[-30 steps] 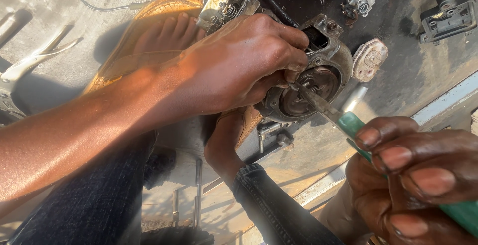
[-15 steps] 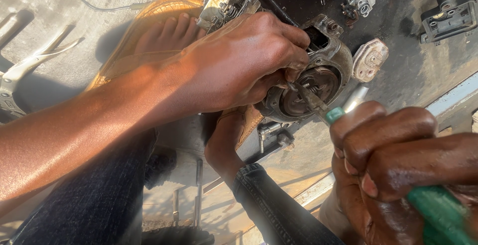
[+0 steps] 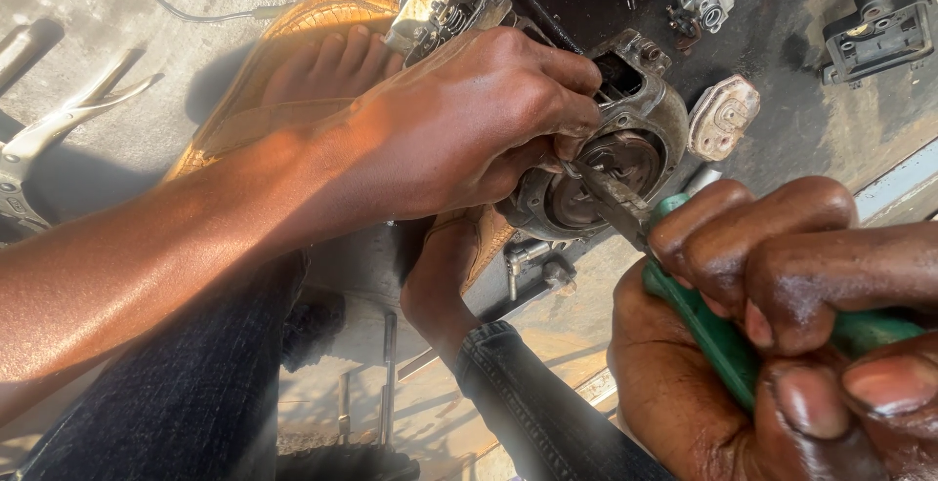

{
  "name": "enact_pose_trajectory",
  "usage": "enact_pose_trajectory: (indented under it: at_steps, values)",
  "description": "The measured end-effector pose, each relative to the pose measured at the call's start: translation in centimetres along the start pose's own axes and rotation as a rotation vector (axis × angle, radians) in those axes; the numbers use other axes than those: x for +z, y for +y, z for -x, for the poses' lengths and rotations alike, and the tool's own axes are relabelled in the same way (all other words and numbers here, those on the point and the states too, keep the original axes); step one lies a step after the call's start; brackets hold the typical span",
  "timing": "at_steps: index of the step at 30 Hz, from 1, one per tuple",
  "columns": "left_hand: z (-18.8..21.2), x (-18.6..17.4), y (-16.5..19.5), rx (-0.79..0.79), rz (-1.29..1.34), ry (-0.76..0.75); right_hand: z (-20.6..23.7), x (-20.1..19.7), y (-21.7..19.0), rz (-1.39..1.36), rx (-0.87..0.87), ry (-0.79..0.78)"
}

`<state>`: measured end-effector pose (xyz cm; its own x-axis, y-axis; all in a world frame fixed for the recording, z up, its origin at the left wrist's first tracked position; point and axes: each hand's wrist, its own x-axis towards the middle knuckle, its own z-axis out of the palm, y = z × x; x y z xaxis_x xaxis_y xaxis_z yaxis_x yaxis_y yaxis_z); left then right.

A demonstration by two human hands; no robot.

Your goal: The person uses pliers and a socket wrench to adjust and tighten components on a small engine block. They manipulate internal parts, reposition the engine, and secure bolts while working on the floor.

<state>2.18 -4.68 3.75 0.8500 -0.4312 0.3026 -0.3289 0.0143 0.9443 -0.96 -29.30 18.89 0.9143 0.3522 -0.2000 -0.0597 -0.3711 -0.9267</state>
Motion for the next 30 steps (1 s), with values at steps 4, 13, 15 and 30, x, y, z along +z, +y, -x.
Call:
enact_pose_trajectory:
  at_steps: [4, 13, 15, 30]
  values:
    - [0.0, 0.0, -0.3, -0.071, 0.03, -0.098, 0.6, 0.6, 0.4, -0.029, -0.007, 0.098]
    - [0.5, -0.6, -0.1, -0.03, 0.018, -0.024, 0.7, 1.8, 0.6, -0.055, -0.028, 0.246]
    - [0.2, -0.8, -0.1, -0.089, 0.016, -0.078, 0.9, 1.9, 0.8, -0.054, -0.031, 0.274]
    - [0.4, -1.1, -2.0, -0.021, 0.009, -0.047, 0.9, 3.0, 2.7, -0.056, -0.108, 0.46]
